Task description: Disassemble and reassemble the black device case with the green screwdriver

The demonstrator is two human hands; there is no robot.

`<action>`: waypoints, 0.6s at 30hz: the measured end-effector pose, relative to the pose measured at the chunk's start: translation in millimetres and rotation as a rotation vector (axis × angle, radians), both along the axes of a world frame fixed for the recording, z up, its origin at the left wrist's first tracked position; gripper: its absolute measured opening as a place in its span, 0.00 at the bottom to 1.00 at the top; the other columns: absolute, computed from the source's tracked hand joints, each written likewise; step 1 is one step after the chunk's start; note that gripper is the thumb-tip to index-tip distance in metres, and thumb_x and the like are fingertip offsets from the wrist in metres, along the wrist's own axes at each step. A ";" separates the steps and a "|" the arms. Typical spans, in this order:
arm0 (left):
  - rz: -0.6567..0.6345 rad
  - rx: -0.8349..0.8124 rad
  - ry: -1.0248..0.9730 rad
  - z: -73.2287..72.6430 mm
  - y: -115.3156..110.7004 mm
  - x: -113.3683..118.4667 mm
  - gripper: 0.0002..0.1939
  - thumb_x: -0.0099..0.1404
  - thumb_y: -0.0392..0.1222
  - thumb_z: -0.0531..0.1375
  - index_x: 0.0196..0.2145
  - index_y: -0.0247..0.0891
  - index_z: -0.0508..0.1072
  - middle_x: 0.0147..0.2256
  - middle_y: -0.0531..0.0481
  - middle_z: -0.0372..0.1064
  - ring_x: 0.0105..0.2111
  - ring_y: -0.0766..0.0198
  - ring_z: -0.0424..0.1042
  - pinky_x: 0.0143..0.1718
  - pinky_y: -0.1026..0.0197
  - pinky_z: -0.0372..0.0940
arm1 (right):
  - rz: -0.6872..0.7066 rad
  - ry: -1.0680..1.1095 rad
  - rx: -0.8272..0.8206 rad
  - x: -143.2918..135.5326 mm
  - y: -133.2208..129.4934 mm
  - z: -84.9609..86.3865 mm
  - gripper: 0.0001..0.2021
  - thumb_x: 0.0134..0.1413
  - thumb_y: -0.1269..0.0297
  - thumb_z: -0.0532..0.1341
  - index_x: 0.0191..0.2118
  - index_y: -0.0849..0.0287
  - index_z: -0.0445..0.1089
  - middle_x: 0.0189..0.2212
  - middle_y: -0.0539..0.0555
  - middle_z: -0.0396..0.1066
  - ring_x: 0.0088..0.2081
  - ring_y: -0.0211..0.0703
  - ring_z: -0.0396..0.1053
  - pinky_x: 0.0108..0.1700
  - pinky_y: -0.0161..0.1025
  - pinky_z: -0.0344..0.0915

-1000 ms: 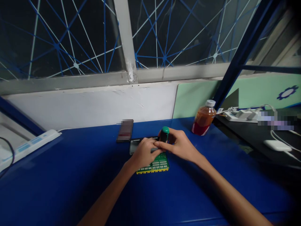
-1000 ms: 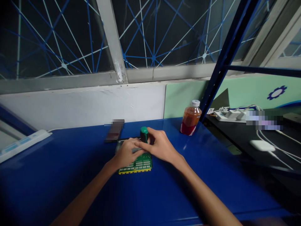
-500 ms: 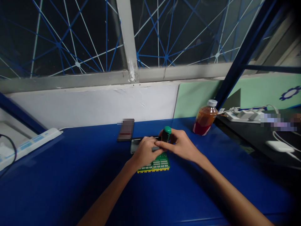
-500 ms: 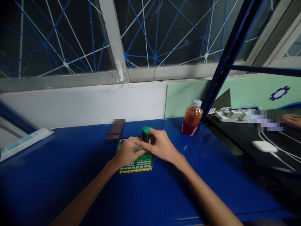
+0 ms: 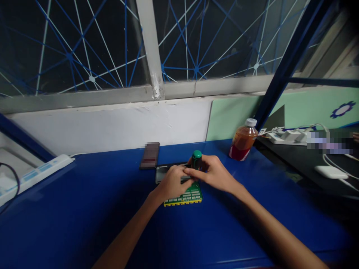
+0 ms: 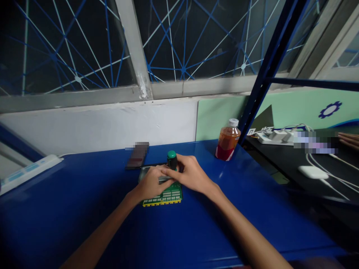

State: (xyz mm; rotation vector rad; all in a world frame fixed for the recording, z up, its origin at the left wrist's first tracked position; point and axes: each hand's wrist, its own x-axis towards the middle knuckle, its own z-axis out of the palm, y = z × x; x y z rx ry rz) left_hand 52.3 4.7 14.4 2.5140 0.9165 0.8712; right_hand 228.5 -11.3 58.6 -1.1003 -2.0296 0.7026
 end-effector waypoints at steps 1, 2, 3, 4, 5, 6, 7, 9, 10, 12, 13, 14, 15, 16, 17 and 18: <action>0.001 0.017 -0.002 -0.1 -0.2 0.6 0.07 0.62 0.37 0.58 0.29 0.39 0.76 0.33 0.50 0.75 0.36 0.61 0.73 0.40 0.59 0.65 | 0.003 -0.003 0.005 0.3 0.1 0.2 0.17 0.54 0.50 0.58 0.33 0.61 0.71 0.24 0.51 0.69 0.25 0.37 0.61 0.25 0.36 0.55; 0.014 0.036 -0.008 -0.4 -0.4 1.3 0.07 0.62 0.37 0.59 0.28 0.39 0.76 0.32 0.50 0.75 0.35 0.61 0.73 0.40 0.58 0.65 | 0.007 -0.007 0.011 0.7 0.2 0.4 0.17 0.54 0.50 0.58 0.33 0.61 0.71 0.24 0.51 0.69 0.25 0.37 0.61 0.25 0.36 0.55; 0.033 0.051 -0.017 -0.8 -0.5 2.2 0.07 0.62 0.37 0.59 0.28 0.38 0.76 0.31 0.50 0.75 0.35 0.60 0.73 0.40 0.57 0.64 | 0.010 -0.011 0.016 1.1 0.2 0.5 0.17 0.54 0.50 0.58 0.33 0.61 0.71 0.24 0.51 0.69 0.24 0.37 0.61 0.25 0.36 0.55; 0.050 0.061 -0.023 -1.3 -0.6 3.0 0.06 0.61 0.38 0.60 0.27 0.38 0.76 0.31 0.50 0.75 0.35 0.60 0.73 0.40 0.57 0.64 | 0.009 -0.015 0.021 1.5 0.2 0.7 0.17 0.54 0.50 0.58 0.33 0.61 0.71 0.24 0.51 0.68 0.24 0.37 0.61 0.25 0.36 0.55; 0.063 0.064 -0.025 -1.7 -0.7 3.8 0.06 0.61 0.38 0.60 0.27 0.38 0.76 0.30 0.50 0.75 0.34 0.59 0.73 0.39 0.56 0.64 | 0.007 -0.018 0.023 1.9 0.2 0.8 0.16 0.54 0.50 0.58 0.34 0.61 0.71 0.23 0.51 0.68 0.24 0.37 0.61 0.25 0.36 0.55; 0.074 0.062 -0.025 -2.0 -0.7 4.2 0.06 0.61 0.39 0.61 0.27 0.38 0.76 0.30 0.50 0.75 0.34 0.59 0.73 0.39 0.56 0.64 | 0.004 -0.019 0.025 2.3 0.2 0.8 0.16 0.54 0.50 0.58 0.34 0.61 0.71 0.23 0.51 0.68 0.24 0.37 0.61 0.25 0.36 0.56; 0.078 0.058 -0.023 -2.2 -0.8 4.4 0.07 0.61 0.40 0.61 0.27 0.37 0.76 0.30 0.50 0.75 0.34 0.59 0.73 0.38 0.56 0.64 | 0.002 -0.020 0.025 2.7 0.3 0.8 0.16 0.54 0.50 0.58 0.34 0.61 0.71 0.23 0.51 0.68 0.25 0.37 0.62 0.25 0.37 0.56; 0.065 0.045 -0.007 -2.1 -1.1 3.8 0.07 0.62 0.41 0.60 0.28 0.38 0.76 0.31 0.50 0.75 0.34 0.59 0.73 0.38 0.56 0.64 | -0.002 -0.019 0.023 3.3 0.4 0.5 0.16 0.54 0.50 0.59 0.34 0.61 0.71 0.23 0.50 0.68 0.25 0.37 0.62 0.25 0.37 0.56; 0.048 0.038 0.008 -2.0 -1.4 3.1 0.08 0.62 0.41 0.59 0.29 0.39 0.77 0.31 0.50 0.75 0.35 0.60 0.73 0.38 0.57 0.64 | -0.003 -0.019 0.020 3.6 0.5 0.3 0.16 0.54 0.50 0.58 0.34 0.61 0.72 0.23 0.50 0.68 0.25 0.37 0.62 0.25 0.37 0.56; 0.011 0.033 0.037 -2.1 -1.6 1.5 0.08 0.63 0.40 0.58 0.31 0.40 0.77 0.33 0.50 0.75 0.36 0.60 0.73 0.40 0.56 0.64 | -0.009 -0.021 0.008 3.9 0.7 -0.3 0.17 0.55 0.50 0.58 0.34 0.61 0.71 0.23 0.50 0.68 0.24 0.37 0.62 0.25 0.37 0.57; -0.001 0.034 0.046 -2.4 -1.5 0.9 0.08 0.64 0.39 0.57 0.32 0.41 0.78 0.33 0.51 0.75 0.37 0.60 0.73 0.41 0.56 0.64 | -0.014 -0.021 0.001 3.9 0.8 -0.6 0.17 0.55 0.50 0.58 0.34 0.61 0.71 0.22 0.50 0.68 0.24 0.37 0.62 0.25 0.37 0.57; -0.005 0.036 0.048 -2.8 -1.2 0.4 0.09 0.64 0.38 0.57 0.33 0.42 0.78 0.34 0.51 0.76 0.37 0.60 0.72 0.42 0.55 0.64 | -0.019 -0.022 -0.006 3.8 0.8 -0.9 0.17 0.55 0.49 0.58 0.34 0.61 0.71 0.22 0.50 0.68 0.24 0.37 0.62 0.25 0.37 0.57; -0.006 0.038 0.043 -3.4 -0.7 0.1 0.09 0.64 0.37 0.57 0.34 0.42 0.78 0.34 0.51 0.76 0.38 0.60 0.72 0.43 0.55 0.64 | -0.021 -0.022 -0.012 3.6 0.9 -1.1 0.17 0.55 0.49 0.58 0.34 0.61 0.71 0.22 0.50 0.68 0.24 0.37 0.63 0.25 0.37 0.57; -0.005 0.038 0.033 -4.1 0.0 0.0 0.09 0.64 0.37 0.57 0.34 0.42 0.78 0.35 0.51 0.76 0.38 0.60 0.73 0.43 0.55 0.64 | -0.023 -0.019 -0.017 3.3 1.0 -1.4 0.18 0.55 0.49 0.58 0.34 0.61 0.71 0.22 0.50 0.68 0.24 0.37 0.63 0.25 0.37 0.57; -0.006 0.036 0.022 -4.9 0.7 0.1 0.08 0.64 0.37 0.58 0.34 0.42 0.78 0.34 0.51 0.76 0.38 0.60 0.73 0.43 0.55 0.64 | -0.023 -0.014 -0.020 3.0 1.1 -1.7 0.17 0.55 0.49 0.58 0.34 0.61 0.71 0.22 0.50 0.68 0.24 0.37 0.63 0.25 0.37 0.57; -0.005 0.036 0.010 -5.5 1.3 0.3 0.08 0.63 0.38 0.58 0.33 0.42 0.78 0.34 0.51 0.76 0.38 0.60 0.73 0.43 0.55 0.64 | -0.021 -0.006 -0.024 2.6 1.3 -2.0 0.17 0.54 0.49 0.59 0.33 0.61 0.71 0.23 0.50 0.69 0.24 0.37 0.63 0.25 0.37 0.57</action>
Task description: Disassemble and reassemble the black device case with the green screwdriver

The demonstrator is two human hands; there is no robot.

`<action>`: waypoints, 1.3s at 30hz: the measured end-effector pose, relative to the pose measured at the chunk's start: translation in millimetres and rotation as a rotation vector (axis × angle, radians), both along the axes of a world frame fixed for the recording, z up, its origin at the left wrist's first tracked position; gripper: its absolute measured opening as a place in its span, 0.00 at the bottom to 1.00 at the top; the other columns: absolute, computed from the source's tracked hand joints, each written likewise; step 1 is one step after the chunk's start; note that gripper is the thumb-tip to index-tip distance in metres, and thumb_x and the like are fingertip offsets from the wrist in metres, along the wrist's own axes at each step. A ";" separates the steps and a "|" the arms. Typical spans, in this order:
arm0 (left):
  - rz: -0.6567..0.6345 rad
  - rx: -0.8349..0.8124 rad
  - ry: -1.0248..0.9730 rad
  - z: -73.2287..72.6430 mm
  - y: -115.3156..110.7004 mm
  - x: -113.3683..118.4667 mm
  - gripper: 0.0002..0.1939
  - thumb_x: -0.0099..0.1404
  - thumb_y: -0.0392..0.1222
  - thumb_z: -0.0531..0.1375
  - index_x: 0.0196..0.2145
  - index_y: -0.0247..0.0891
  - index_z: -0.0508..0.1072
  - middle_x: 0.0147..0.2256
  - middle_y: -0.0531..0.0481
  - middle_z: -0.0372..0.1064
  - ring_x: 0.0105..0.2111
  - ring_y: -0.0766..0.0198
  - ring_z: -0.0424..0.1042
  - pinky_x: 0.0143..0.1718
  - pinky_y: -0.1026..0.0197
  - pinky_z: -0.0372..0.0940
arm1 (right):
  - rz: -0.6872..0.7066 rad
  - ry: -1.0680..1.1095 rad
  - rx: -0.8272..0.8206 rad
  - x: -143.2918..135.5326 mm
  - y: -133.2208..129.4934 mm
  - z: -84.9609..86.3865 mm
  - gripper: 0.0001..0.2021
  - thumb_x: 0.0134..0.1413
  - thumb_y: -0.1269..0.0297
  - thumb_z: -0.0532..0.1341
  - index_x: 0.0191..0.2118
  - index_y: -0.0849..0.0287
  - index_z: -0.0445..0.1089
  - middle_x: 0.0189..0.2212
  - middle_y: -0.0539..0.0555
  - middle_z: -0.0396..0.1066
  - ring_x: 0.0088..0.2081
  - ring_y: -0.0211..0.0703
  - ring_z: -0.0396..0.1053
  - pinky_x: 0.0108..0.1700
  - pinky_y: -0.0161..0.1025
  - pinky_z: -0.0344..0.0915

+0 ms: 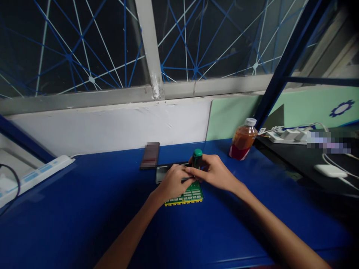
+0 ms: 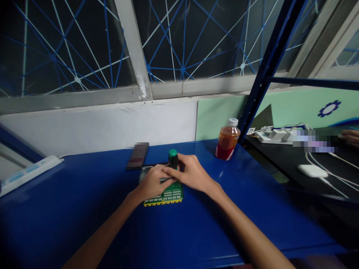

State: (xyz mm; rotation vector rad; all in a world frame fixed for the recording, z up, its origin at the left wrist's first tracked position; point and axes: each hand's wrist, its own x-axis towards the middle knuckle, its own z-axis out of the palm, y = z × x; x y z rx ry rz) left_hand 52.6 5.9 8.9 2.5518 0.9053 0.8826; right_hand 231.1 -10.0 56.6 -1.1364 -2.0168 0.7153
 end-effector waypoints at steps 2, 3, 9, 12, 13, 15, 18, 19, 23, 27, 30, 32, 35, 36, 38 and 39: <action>0.016 0.015 -0.023 -0.7 0.5 0.6 0.06 0.62 0.39 0.60 0.31 0.42 0.78 0.33 0.52 0.76 0.37 0.60 0.73 0.42 0.55 0.64 | 0.008 0.020 -0.015 -0.5 0.5 -0.6 0.17 0.54 0.50 0.59 0.33 0.61 0.70 0.23 0.51 0.69 0.24 0.37 0.64 0.25 0.37 0.58; 0.025 0.025 -0.032 -0.7 0.3 0.9 0.06 0.61 0.38 0.60 0.31 0.42 0.78 0.33 0.52 0.76 0.37 0.60 0.73 0.42 0.56 0.64 | 0.017 0.032 -0.027 -0.6 0.8 -0.8 0.17 0.55 0.50 0.59 0.32 0.61 0.70 0.23 0.51 0.69 0.24 0.37 0.64 0.25 0.36 0.58; -0.036 -0.009 -0.043 2.0 -1.9 0.7 0.09 0.61 0.31 0.57 0.32 0.40 0.76 0.34 0.54 0.76 0.36 0.64 0.74 0.41 0.60 0.65 | 0.089 0.120 -0.103 0.0 1.5 0.1 0.16 0.57 0.51 0.58 0.31 0.60 0.67 0.21 0.49 0.68 0.23 0.36 0.66 0.25 0.36 0.59; -0.034 -0.027 -0.033 1.5 -0.2 0.4 0.10 0.61 0.30 0.56 0.32 0.40 0.76 0.35 0.54 0.76 0.37 0.64 0.74 0.41 0.60 0.66 | 0.067 0.122 -0.099 0.4 1.4 0.4 0.15 0.56 0.51 0.58 0.32 0.60 0.68 0.21 0.50 0.69 0.23 0.37 0.66 0.25 0.36 0.59; -0.041 -0.027 -0.031 1.3 0.4 0.5 0.10 0.62 0.31 0.56 0.33 0.40 0.76 0.35 0.54 0.76 0.36 0.64 0.74 0.41 0.60 0.66 | 0.052 0.116 -0.089 0.5 1.4 0.3 0.15 0.56 0.51 0.58 0.33 0.61 0.68 0.21 0.50 0.69 0.23 0.37 0.65 0.25 0.36 0.59; -0.052 -0.020 -0.032 1.3 1.0 0.8 0.09 0.62 0.32 0.57 0.33 0.40 0.77 0.35 0.53 0.76 0.36 0.65 0.74 0.41 0.61 0.66 | 0.031 0.099 -0.074 0.7 1.3 0.0 0.16 0.56 0.51 0.59 0.34 0.61 0.69 0.22 0.50 0.69 0.23 0.37 0.65 0.25 0.36 0.58; -0.057 -0.022 -0.037 2.4 0.5 0.8 0.09 0.62 0.33 0.57 0.33 0.39 0.77 0.35 0.52 0.76 0.35 0.65 0.73 0.40 0.61 0.66 | 0.020 0.080 -0.063 0.7 1.2 -0.1 0.16 0.55 0.50 0.59 0.35 0.61 0.70 0.22 0.50 0.68 0.23 0.36 0.63 0.24 0.37 0.57; -0.061 -0.032 -0.035 2.8 0.2 0.5 0.09 0.62 0.32 0.57 0.33 0.39 0.77 0.35 0.52 0.76 0.36 0.65 0.73 0.40 0.62 0.66 | 0.020 0.076 -0.062 0.7 1.1 0.1 0.16 0.55 0.50 0.59 0.35 0.61 0.70 0.22 0.50 0.68 0.23 0.36 0.63 0.24 0.37 0.56; -0.071 -0.081 -0.045 2.1 0.9 -0.5 0.10 0.61 0.30 0.56 0.33 0.38 0.77 0.35 0.51 0.76 0.36 0.65 0.74 0.39 0.62 0.66 | 0.018 0.070 -0.060 1.2 1.2 0.5 0.16 0.55 0.50 0.59 0.36 0.61 0.70 0.21 0.50 0.68 0.23 0.37 0.63 0.24 0.37 0.56; -0.034 -0.086 -0.083 -1.1 2.3 0.6 0.07 0.62 0.35 0.58 0.34 0.39 0.78 0.35 0.51 0.76 0.36 0.64 0.74 0.38 0.62 0.66 | 0.020 0.082 -0.038 1.7 1.9 -0.1 0.16 0.55 0.51 0.60 0.37 0.61 0.70 0.24 0.50 0.69 0.25 0.37 0.64 0.26 0.37 0.58; -0.005 -0.067 -0.065 -1.0 0.9 1.3 0.07 0.62 0.38 0.59 0.31 0.39 0.78 0.32 0.51 0.76 0.34 0.64 0.74 0.36 0.61 0.66 | 0.035 0.086 -0.017 1.1 1.3 1.0 0.15 0.54 0.52 0.60 0.37 0.60 0.71 0.26 0.50 0.70 0.27 0.37 0.64 0.28 0.37 0.59; -0.037 -0.074 -0.045 0.2 -0.6 1.0 0.07 0.63 0.36 0.59 0.31 0.39 0.78 0.31 0.52 0.75 0.33 0.65 0.73 0.36 0.63 0.65 | 0.045 0.084 -0.003 0.5 0.2 2.6 0.15 0.54 0.52 0.60 0.37 0.60 0.71 0.26 0.50 0.70 0.27 0.37 0.64 0.29 0.37 0.60; -0.060 -0.081 -0.037 0.9 -1.4 0.1 0.09 0.64 0.34 0.57 0.32 0.40 0.78 0.32 0.54 0.75 0.34 0.66 0.73 0.38 0.64 0.64 | 0.043 0.073 0.000 -0.3 -1.3 4.5 0.15 0.54 0.52 0.60 0.37 0.60 0.71 0.25 0.49 0.69 0.26 0.36 0.62 0.28 0.36 0.59; -0.039 -0.074 -0.033 0.5 -1.1 -0.1 0.08 0.64 0.35 0.58 0.32 0.40 0.78 0.32 0.54 0.75 0.34 0.66 0.73 0.38 0.63 0.64 | 0.036 0.067 0.000 -0.5 -1.6 4.6 0.15 0.54 0.51 0.60 0.37 0.60 0.71 0.25 0.49 0.69 0.26 0.36 0.61 0.27 0.36 0.58; 0.021 -0.060 -0.021 -0.6 -0.1 -0.2 0.06 0.62 0.37 0.60 0.30 0.40 0.78 0.31 0.54 0.76 0.33 0.64 0.73 0.39 0.62 0.64 | 0.018 0.052 0.000 -0.9 -1.7 3.9 0.16 0.54 0.51 0.60 0.36 0.60 0.71 0.25 0.49 0.69 0.26 0.37 0.61 0.26 0.36 0.56; 0.046 -0.057 -0.014 -1.0 0.3 -0.2 0.06 0.62 0.38 0.61 0.29 0.40 0.78 0.31 0.53 0.76 0.33 0.64 0.73 0.39 0.61 0.64 | 0.009 0.044 0.000 -1.0 -1.5 3.4 0.16 0.54 0.50 0.60 0.36 0.60 0.71 0.24 0.49 0.69 0.26 0.37 0.61 0.26 0.36 0.56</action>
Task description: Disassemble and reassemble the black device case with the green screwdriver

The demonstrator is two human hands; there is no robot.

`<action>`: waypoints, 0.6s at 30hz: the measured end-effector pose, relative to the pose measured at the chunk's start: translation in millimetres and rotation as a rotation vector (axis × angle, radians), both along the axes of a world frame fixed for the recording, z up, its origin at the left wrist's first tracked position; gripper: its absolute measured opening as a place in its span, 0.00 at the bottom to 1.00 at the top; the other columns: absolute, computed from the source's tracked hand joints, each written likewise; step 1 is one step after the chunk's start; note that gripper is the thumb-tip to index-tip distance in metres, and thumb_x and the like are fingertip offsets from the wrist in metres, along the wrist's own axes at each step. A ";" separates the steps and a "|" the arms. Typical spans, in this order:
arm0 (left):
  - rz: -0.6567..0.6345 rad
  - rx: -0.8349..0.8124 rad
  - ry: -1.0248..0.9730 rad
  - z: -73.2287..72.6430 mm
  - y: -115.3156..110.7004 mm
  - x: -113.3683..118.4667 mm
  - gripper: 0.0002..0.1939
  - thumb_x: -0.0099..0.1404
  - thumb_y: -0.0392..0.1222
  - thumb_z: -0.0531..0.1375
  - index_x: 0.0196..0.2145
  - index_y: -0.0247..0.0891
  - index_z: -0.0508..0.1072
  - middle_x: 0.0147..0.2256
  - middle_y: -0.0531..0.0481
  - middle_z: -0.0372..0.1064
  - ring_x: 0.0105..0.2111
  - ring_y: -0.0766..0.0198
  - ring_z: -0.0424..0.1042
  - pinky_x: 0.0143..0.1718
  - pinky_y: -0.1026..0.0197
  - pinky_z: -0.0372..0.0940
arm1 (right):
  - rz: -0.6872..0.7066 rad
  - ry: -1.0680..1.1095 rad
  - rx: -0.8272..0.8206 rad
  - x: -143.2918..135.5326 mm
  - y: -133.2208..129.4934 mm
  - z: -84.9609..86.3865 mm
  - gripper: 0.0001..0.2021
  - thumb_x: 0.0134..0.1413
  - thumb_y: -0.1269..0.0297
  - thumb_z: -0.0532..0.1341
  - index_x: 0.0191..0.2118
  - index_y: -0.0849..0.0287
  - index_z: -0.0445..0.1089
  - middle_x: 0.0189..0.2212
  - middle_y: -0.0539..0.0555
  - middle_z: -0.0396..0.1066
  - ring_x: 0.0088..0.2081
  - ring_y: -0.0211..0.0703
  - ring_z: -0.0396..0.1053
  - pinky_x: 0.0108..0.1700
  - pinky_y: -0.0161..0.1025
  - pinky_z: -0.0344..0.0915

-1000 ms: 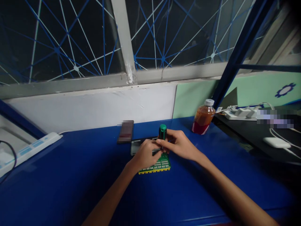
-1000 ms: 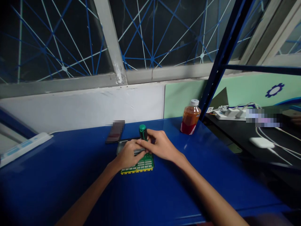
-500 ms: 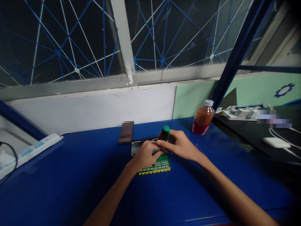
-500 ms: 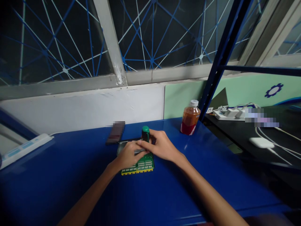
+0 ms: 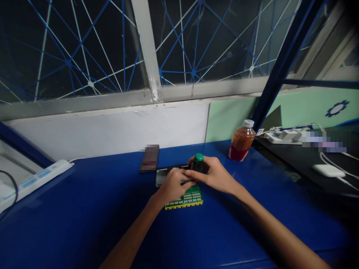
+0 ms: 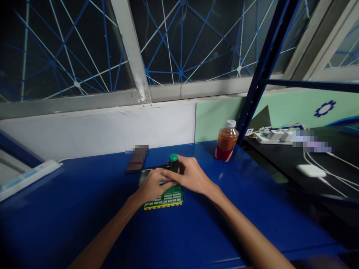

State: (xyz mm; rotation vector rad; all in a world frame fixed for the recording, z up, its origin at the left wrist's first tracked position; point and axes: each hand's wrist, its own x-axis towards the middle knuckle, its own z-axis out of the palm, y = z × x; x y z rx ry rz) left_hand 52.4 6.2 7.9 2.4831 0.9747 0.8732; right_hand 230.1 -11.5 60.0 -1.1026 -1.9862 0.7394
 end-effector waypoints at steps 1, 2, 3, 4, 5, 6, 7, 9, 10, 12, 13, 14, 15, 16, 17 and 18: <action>0.015 0.001 0.006 -0.2 0.2 0.0 0.05 0.61 0.39 0.62 0.29 0.40 0.78 0.31 0.53 0.76 0.33 0.63 0.73 0.38 0.61 0.64 | -0.006 -0.007 -0.002 -0.1 0.2 -0.6 0.16 0.54 0.50 0.60 0.36 0.60 0.70 0.24 0.50 0.68 0.26 0.37 0.61 0.26 0.36 0.55; 0.014 0.001 0.012 -0.3 0.2 -0.1 0.05 0.61 0.39 0.62 0.29 0.40 0.78 0.31 0.53 0.76 0.33 0.63 0.73 0.39 0.61 0.65 | -0.008 -0.011 -0.005 -0.2 0.5 -1.3 0.16 0.54 0.50 0.60 0.36 0.60 0.70 0.24 0.50 0.68 0.25 0.37 0.61 0.26 0.36 0.55; 0.003 0.000 0.020 -0.1 0.1 -0.1 0.05 0.62 0.39 0.61 0.29 0.40 0.77 0.31 0.53 0.76 0.34 0.63 0.73 0.39 0.60 0.64 | -0.005 -0.012 -0.010 -0.2 0.8 -1.9 0.16 0.54 0.50 0.60 0.36 0.60 0.70 0.24 0.50 0.68 0.25 0.37 0.61 0.26 0.37 0.55; -0.015 -0.002 0.030 0.1 -0.2 -0.3 0.06 0.62 0.38 0.60 0.30 0.40 0.77 0.32 0.52 0.75 0.34 0.63 0.73 0.39 0.60 0.64 | -0.001 -0.007 -0.014 -0.2 1.1 -2.4 0.16 0.54 0.51 0.60 0.36 0.60 0.70 0.24 0.50 0.68 0.25 0.37 0.61 0.26 0.37 0.55; -0.032 -0.005 0.041 0.3 -0.5 -0.4 0.07 0.63 0.37 0.59 0.30 0.40 0.77 0.32 0.52 0.75 0.35 0.63 0.73 0.40 0.60 0.64 | 0.002 0.000 -0.015 -0.1 1.3 -2.7 0.15 0.54 0.51 0.60 0.36 0.60 0.70 0.24 0.50 0.68 0.25 0.37 0.62 0.26 0.36 0.55; -0.047 -0.012 0.053 0.2 -0.7 -0.5 0.08 0.64 0.37 0.58 0.31 0.40 0.77 0.32 0.52 0.75 0.36 0.63 0.73 0.40 0.60 0.64 | 0.005 0.008 -0.014 -0.1 1.4 -2.9 0.15 0.54 0.52 0.60 0.36 0.60 0.70 0.24 0.50 0.69 0.26 0.37 0.62 0.26 0.36 0.55; -0.053 -0.018 0.057 -0.1 -0.7 -0.6 0.09 0.64 0.36 0.57 0.31 0.40 0.77 0.33 0.52 0.75 0.36 0.63 0.73 0.40 0.60 0.65 | 0.007 0.012 -0.014 -0.1 1.4 -3.0 0.15 0.54 0.52 0.60 0.36 0.60 0.70 0.24 0.50 0.69 0.26 0.37 0.62 0.26 0.36 0.55; -0.050 -0.023 0.053 -1.6 -0.1 -0.5 0.10 0.65 0.37 0.56 0.32 0.40 0.78 0.32 0.51 0.75 0.36 0.62 0.73 0.40 0.59 0.65 | 0.000 0.011 -0.008 -0.1 1.2 -2.6 0.15 0.54 0.52 0.60 0.36 0.60 0.70 0.25 0.50 0.69 0.26 0.37 0.62 0.26 0.36 0.55; -0.045 -0.022 0.048 -2.6 0.3 -0.4 0.10 0.65 0.38 0.56 0.32 0.40 0.78 0.32 0.51 0.75 0.35 0.62 0.73 0.40 0.59 0.65 | -0.005 0.006 -0.005 0.0 1.0 -2.2 0.15 0.54 0.52 0.60 0.36 0.60 0.70 0.25 0.50 0.69 0.26 0.37 0.62 0.26 0.37 0.55; -0.025 -0.014 0.038 -4.1 0.9 -0.2 0.09 0.64 0.39 0.57 0.31 0.40 0.78 0.31 0.50 0.75 0.34 0.62 0.73 0.39 0.59 0.65 | -0.012 0.001 -0.003 0.1 0.7 -1.5 0.16 0.53 0.51 0.60 0.36 0.60 0.70 0.25 0.50 0.69 0.26 0.38 0.62 0.26 0.37 0.56; -0.014 -0.012 0.039 -4.3 0.8 -0.1 0.09 0.64 0.40 0.57 0.31 0.40 0.78 0.31 0.50 0.75 0.34 0.62 0.73 0.38 0.59 0.65 | -0.012 0.005 -0.006 0.2 0.7 -1.3 0.16 0.53 0.51 0.60 0.36 0.60 0.70 0.25 0.50 0.69 0.26 0.38 0.63 0.26 0.37 0.56; -0.008 -0.013 0.045 -4.2 0.5 -0.1 0.09 0.63 0.40 0.58 0.30 0.39 0.77 0.30 0.50 0.75 0.33 0.62 0.73 0.37 0.59 0.65 | -0.009 0.012 -0.010 0.3 0.8 -1.3 0.16 0.53 0.51 0.60 0.37 0.60 0.71 0.25 0.50 0.69 0.26 0.38 0.63 0.26 0.37 0.57; -0.004 -0.013 0.053 -3.6 0.0 -0.1 0.08 0.63 0.39 0.58 0.30 0.38 0.77 0.30 0.50 0.74 0.33 0.62 0.73 0.36 0.60 0.65 | -0.005 0.018 -0.016 0.5 1.0 -1.5 0.16 0.53 0.51 0.60 0.37 0.60 0.71 0.25 0.50 0.70 0.26 0.38 0.63 0.26 0.37 0.57; -0.006 -0.014 0.061 -2.8 -0.6 -0.1 0.08 0.63 0.39 0.58 0.29 0.38 0.77 0.30 0.50 0.74 0.32 0.62 0.73 0.35 0.60 0.65 | -0.005 0.025 -0.019 0.6 1.2 -1.9 0.16 0.53 0.51 0.60 0.37 0.60 0.71 0.25 0.50 0.70 0.26 0.38 0.63 0.26 0.37 0.57; -0.009 -0.015 0.069 -2.0 -1.3 0.0 0.08 0.63 0.38 0.58 0.29 0.38 0.76 0.29 0.50 0.74 0.32 0.62 0.73 0.35 0.60 0.65 | -0.004 0.029 -0.023 0.7 1.3 -2.3 0.16 0.53 0.51 0.60 0.37 0.60 0.71 0.25 0.50 0.70 0.26 0.38 0.63 0.27 0.37 0.58; -0.013 -0.017 0.076 -1.2 -1.8 0.1 0.09 0.63 0.38 0.57 0.28 0.38 0.76 0.29 0.51 0.74 0.32 0.62 0.73 0.34 0.61 0.65 | -0.005 0.028 -0.026 0.7 1.4 -2.7 0.16 0.53 0.51 0.60 0.37 0.60 0.71 0.25 0.51 0.70 0.26 0.38 0.63 0.26 0.37 0.58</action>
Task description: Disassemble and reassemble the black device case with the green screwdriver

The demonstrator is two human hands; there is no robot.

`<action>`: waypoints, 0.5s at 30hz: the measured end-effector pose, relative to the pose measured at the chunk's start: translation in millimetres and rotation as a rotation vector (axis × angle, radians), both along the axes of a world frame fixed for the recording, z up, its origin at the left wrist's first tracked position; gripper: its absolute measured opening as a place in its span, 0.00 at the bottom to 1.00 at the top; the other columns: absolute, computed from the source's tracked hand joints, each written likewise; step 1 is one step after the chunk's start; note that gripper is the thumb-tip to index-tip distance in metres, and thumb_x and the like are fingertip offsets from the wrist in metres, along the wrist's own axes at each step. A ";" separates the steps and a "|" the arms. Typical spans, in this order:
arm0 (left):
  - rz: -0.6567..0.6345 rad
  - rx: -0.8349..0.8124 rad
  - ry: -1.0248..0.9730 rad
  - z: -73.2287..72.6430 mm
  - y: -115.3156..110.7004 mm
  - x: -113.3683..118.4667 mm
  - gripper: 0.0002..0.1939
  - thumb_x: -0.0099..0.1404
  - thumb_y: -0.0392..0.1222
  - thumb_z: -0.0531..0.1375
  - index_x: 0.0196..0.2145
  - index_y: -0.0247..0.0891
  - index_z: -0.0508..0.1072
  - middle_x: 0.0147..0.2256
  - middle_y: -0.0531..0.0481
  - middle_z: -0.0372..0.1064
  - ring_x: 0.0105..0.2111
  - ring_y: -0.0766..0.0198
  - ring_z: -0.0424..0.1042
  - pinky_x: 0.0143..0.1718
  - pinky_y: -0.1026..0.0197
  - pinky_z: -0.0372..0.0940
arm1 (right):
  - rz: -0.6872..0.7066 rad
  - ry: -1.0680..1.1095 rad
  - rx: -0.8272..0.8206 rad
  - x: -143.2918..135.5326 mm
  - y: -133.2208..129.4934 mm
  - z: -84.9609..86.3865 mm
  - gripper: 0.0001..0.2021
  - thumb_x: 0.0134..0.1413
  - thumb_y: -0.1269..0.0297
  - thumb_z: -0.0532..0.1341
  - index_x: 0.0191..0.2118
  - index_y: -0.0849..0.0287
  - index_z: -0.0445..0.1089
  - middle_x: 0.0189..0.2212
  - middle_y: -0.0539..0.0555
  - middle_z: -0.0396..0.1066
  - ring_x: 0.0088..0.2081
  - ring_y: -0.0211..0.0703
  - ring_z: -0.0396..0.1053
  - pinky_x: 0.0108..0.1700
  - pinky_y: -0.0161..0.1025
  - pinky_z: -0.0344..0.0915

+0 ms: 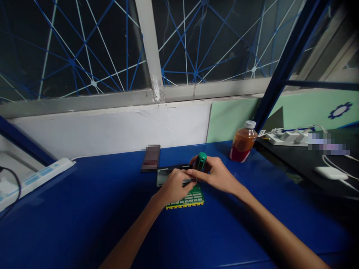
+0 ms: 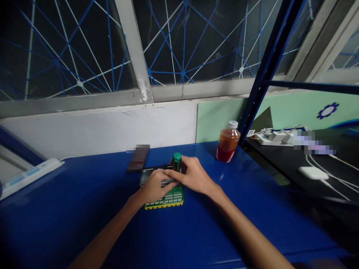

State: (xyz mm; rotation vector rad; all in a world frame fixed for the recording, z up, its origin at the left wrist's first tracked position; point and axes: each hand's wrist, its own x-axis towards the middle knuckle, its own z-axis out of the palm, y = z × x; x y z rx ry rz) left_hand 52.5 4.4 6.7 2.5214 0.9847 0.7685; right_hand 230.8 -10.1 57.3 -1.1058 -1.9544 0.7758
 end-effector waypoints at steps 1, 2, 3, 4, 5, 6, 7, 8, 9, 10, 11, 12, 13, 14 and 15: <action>-0.002 -0.002 0.003 0.5 -0.4 0.3 0.09 0.63 0.38 0.57 0.28 0.37 0.76 0.29 0.51 0.74 0.32 0.62 0.73 0.34 0.61 0.65 | 0.000 -0.003 -0.001 -0.1 -0.1 -0.3 0.16 0.53 0.51 0.60 0.37 0.60 0.71 0.25 0.51 0.70 0.26 0.38 0.63 0.26 0.37 0.57; 0.004 -0.003 0.000 0.7 -0.5 0.7 0.09 0.63 0.38 0.57 0.28 0.37 0.76 0.29 0.51 0.74 0.32 0.62 0.73 0.35 0.61 0.65 | 0.002 -0.007 0.000 -0.2 -0.3 -0.3 0.16 0.53 0.51 0.60 0.37 0.60 0.71 0.25 0.51 0.70 0.26 0.38 0.63 0.26 0.37 0.57; 0.012 -0.004 -0.005 0.5 -0.5 1.1 0.09 0.63 0.38 0.57 0.28 0.37 0.76 0.30 0.51 0.75 0.32 0.62 0.73 0.35 0.61 0.65 | 0.004 -0.011 0.004 -0.4 -0.7 -0.1 0.16 0.53 0.51 0.60 0.37 0.60 0.71 0.25 0.51 0.70 0.26 0.38 0.63 0.26 0.37 0.57; 0.023 -0.006 -0.011 0.2 -0.4 1.6 0.08 0.63 0.38 0.58 0.29 0.37 0.76 0.30 0.51 0.75 0.33 0.62 0.73 0.36 0.60 0.65 | 0.007 -0.014 0.008 -0.7 -1.1 0.3 0.16 0.54 0.51 0.60 0.36 0.60 0.71 0.25 0.51 0.70 0.27 0.39 0.64 0.26 0.37 0.57; 0.035 -0.008 -0.017 -0.2 -0.2 2.0 0.08 0.63 0.39 0.58 0.29 0.38 0.76 0.31 0.51 0.75 0.33 0.61 0.73 0.36 0.60 0.66 | 0.010 -0.016 0.012 -0.9 -1.5 0.8 0.16 0.54 0.51 0.60 0.36 0.60 0.71 0.25 0.51 0.70 0.27 0.39 0.64 0.27 0.37 0.57; 0.046 -0.008 -0.026 -0.5 0.0 2.3 0.07 0.63 0.39 0.59 0.30 0.37 0.76 0.31 0.50 0.75 0.34 0.61 0.73 0.37 0.60 0.66 | 0.012 -0.015 0.015 -1.0 -1.8 1.3 0.16 0.54 0.50 0.60 0.36 0.60 0.71 0.25 0.51 0.70 0.27 0.38 0.64 0.27 0.37 0.57; 0.053 -0.008 -0.036 -0.6 0.1 2.4 0.06 0.62 0.39 0.59 0.31 0.37 0.76 0.32 0.50 0.75 0.34 0.61 0.73 0.37 0.60 0.66 | 0.015 -0.013 0.013 -1.1 -2.0 1.7 0.16 0.54 0.51 0.59 0.35 0.60 0.72 0.25 0.51 0.70 0.27 0.38 0.64 0.27 0.37 0.57; 0.050 -0.008 -0.043 -0.4 0.1 2.4 0.06 0.62 0.39 0.60 0.31 0.37 0.76 0.32 0.50 0.75 0.34 0.61 0.73 0.38 0.60 0.66 | 0.015 -0.009 0.009 -1.1 -1.9 1.9 0.16 0.54 0.51 0.59 0.36 0.60 0.72 0.25 0.50 0.70 0.26 0.38 0.64 0.26 0.37 0.57; 0.036 -0.010 -0.044 0.0 0.0 2.3 0.06 0.62 0.39 0.59 0.31 0.37 0.76 0.33 0.50 0.76 0.34 0.61 0.74 0.38 0.60 0.66 | 0.012 -0.005 0.004 -1.0 -1.7 1.7 0.16 0.54 0.51 0.60 0.36 0.60 0.72 0.24 0.50 0.70 0.26 0.38 0.63 0.26 0.37 0.57; 0.017 -0.011 -0.044 0.6 -0.1 2.1 0.06 0.63 0.38 0.59 0.32 0.37 0.77 0.33 0.49 0.76 0.34 0.61 0.74 0.37 0.61 0.66 | 0.006 -0.002 -0.001 -0.9 -1.3 1.3 0.16 0.54 0.51 0.60 0.36 0.60 0.72 0.24 0.50 0.70 0.25 0.38 0.63 0.26 0.37 0.57; -0.005 -0.015 -0.041 1.1 -0.1 1.8 0.07 0.63 0.37 0.58 0.32 0.37 0.77 0.33 0.49 0.76 0.34 0.62 0.74 0.36 0.62 0.66 | -0.001 0.002 -0.004 -0.8 -0.8 0.7 0.15 0.54 0.51 0.60 0.37 0.60 0.71 0.24 0.50 0.70 0.25 0.38 0.63 0.26 0.37 0.57; -0.022 -0.020 -0.037 1.4 0.0 1.5 0.08 0.63 0.36 0.57 0.31 0.37 0.77 0.33 0.49 0.76 0.34 0.62 0.74 0.36 0.62 0.65 | -0.005 0.005 -0.007 -0.7 -0.3 -0.1 0.15 0.54 0.51 0.60 0.37 0.60 0.71 0.24 0.50 0.70 0.25 0.38 0.64 0.26 0.37 0.58; -0.033 -0.025 -0.032 1.5 0.2 1.3 0.08 0.64 0.35 0.57 0.31 0.37 0.77 0.32 0.50 0.76 0.33 0.62 0.74 0.35 0.62 0.65 | -0.006 0.006 -0.008 -0.5 0.2 -0.9 0.15 0.54 0.52 0.60 0.37 0.59 0.71 0.24 0.50 0.70 0.25 0.38 0.64 0.26 0.37 0.58; -0.035 -0.030 -0.032 1.3 0.6 1.1 0.08 0.64 0.35 0.57 0.31 0.37 0.77 0.32 0.50 0.76 0.34 0.62 0.74 0.36 0.62 0.66 | -0.004 0.008 -0.009 -0.4 0.6 -1.6 0.15 0.54 0.52 0.60 0.37 0.59 0.71 0.24 0.50 0.70 0.25 0.38 0.64 0.26 0.37 0.57; -0.032 -0.033 -0.036 1.0 1.0 0.9 0.08 0.63 0.35 0.58 0.31 0.37 0.77 0.33 0.50 0.76 0.35 0.62 0.74 0.37 0.62 0.66 | -0.001 0.009 -0.010 -0.3 0.9 -2.3 0.15 0.54 0.52 0.60 0.37 0.60 0.70 0.25 0.51 0.70 0.25 0.38 0.63 0.26 0.37 0.57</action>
